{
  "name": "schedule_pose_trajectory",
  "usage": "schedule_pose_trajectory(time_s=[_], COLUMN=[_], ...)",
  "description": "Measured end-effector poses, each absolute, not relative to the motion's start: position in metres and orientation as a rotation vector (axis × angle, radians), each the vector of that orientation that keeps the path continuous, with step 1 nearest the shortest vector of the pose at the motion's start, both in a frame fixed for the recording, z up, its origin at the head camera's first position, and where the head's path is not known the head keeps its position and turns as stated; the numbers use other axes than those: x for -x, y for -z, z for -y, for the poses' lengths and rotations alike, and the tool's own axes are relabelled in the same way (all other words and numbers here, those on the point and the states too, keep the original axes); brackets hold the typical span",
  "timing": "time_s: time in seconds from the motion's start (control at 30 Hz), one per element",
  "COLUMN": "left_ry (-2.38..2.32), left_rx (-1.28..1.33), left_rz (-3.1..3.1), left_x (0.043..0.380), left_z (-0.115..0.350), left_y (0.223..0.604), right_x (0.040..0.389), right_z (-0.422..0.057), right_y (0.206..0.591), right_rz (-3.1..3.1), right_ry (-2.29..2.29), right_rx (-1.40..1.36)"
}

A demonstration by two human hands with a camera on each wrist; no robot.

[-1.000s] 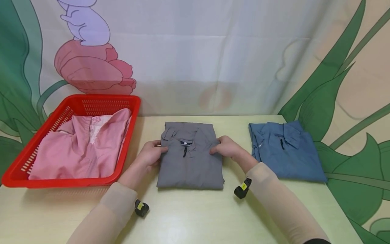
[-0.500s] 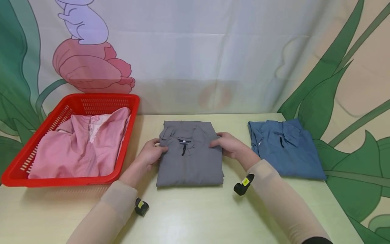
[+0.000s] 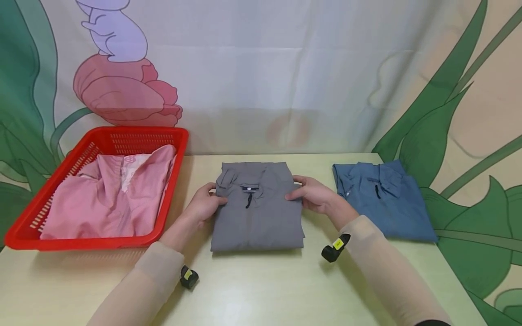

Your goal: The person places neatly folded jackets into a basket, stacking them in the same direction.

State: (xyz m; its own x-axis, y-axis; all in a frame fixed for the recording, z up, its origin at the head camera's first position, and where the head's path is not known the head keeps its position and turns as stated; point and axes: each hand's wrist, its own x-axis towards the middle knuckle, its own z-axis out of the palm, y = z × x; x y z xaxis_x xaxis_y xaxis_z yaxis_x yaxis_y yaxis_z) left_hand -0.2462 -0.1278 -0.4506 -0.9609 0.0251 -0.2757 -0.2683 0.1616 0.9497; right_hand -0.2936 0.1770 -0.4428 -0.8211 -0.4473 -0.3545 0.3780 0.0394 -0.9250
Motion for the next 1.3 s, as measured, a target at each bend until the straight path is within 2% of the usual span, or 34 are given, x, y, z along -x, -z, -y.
schedule_pose_trajectory(time_s=[0.6, 1.03, 1.3], left_ry=[-1.896, -1.662, -1.645], left_rx=[0.113, -0.032, -0.019], left_rz=[-2.183, -2.357, -2.311], left_x=[0.231, 0.231, 0.237], left_z=[0.145, 0.209, 0.246], left_y=[0.396, 0.348, 0.343], right_x=[0.289, 0.283, 0.289], right_z=[-0.168, -0.115, -0.082], right_y=[0.404, 0.372, 0.363], right_rz=[-1.754, -1.711, -1.771], right_ry=[1.883, 1.92, 1.9], right_rx=[0.275, 0.32, 0.33])
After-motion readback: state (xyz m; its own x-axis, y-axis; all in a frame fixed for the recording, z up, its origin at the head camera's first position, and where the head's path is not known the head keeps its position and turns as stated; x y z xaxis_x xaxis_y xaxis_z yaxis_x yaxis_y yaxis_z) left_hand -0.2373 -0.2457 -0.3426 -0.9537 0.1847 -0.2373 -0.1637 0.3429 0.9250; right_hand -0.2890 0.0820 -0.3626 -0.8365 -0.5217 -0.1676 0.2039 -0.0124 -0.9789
